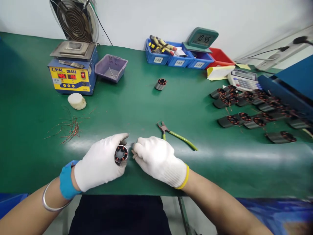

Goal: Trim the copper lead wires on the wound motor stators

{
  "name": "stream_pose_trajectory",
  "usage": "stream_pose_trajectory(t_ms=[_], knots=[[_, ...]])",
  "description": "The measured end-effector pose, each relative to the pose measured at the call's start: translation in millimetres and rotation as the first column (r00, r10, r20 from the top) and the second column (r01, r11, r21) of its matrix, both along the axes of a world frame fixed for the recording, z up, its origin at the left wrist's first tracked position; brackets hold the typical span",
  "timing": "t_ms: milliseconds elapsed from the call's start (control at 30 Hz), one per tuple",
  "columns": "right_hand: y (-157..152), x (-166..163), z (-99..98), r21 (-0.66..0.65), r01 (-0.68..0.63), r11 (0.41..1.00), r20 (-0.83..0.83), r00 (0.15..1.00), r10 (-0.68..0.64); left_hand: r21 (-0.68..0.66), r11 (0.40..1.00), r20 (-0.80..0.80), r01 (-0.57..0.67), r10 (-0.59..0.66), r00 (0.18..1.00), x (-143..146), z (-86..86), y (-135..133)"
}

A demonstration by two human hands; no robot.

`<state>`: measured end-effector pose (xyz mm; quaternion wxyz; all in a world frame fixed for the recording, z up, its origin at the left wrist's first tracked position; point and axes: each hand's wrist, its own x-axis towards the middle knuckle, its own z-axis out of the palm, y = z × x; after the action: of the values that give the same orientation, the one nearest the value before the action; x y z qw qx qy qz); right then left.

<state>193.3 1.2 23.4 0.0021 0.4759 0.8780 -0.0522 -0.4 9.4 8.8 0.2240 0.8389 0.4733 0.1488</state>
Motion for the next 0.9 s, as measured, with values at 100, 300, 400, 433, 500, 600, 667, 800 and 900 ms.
stream_pose_trajectory(t_ms=[100,300,400,433,500,600,667,800,900], knots=[[-4.8,-5.1,4.1,-0.007,-0.037,0.999,0.101,0.994,0.037,-0.028,0.999,0.006,-0.042,0.043,0.999,0.7,1.9,0.6],[-2.4,-0.6,-2.0,-0.106,-0.014,0.994,-0.019,1.0,0.012,-0.128,0.992,-0.011,0.004,-0.005,1.0,3.7,6.4,5.9],[-0.3,4.4,-5.1,-0.221,0.02,0.975,-0.159,0.986,-0.057,-0.128,0.99,0.017,0.052,-0.051,0.999,4.0,6.5,8.9],[0.2,5.2,-4.1,-0.303,0.067,0.951,-0.192,0.973,-0.129,-0.131,0.989,0.029,0.072,-0.068,0.997,3.9,6.4,9.6],[1.2,5.8,-0.4,-0.526,0.137,0.839,-0.243,0.921,-0.303,-0.142,0.984,0.049,0.108,-0.102,0.994,3.6,6.3,10.6],[3.7,7.1,2.2,-0.804,0.064,0.591,-0.322,0.788,-0.525,-0.155,0.979,0.062,0.13,-0.122,0.991,3.0,6.0,11.4],[5.7,9.9,0.5,-0.859,-0.019,0.511,-0.376,0.701,-0.607,-0.164,0.978,0.057,0.13,-0.123,0.991,2.7,5.8,11.6],[8.0,16.7,-1.2,-0.778,0.036,0.628,-0.417,0.718,-0.557,-0.166,0.977,0.053,0.13,-0.123,0.991,2.7,6.9,9.8],[5.4,17.9,2.4,-0.672,0.072,0.737,-0.363,0.835,-0.413,-0.164,0.976,0.062,0.144,-0.136,0.989,2.9,8.3,7.7]])
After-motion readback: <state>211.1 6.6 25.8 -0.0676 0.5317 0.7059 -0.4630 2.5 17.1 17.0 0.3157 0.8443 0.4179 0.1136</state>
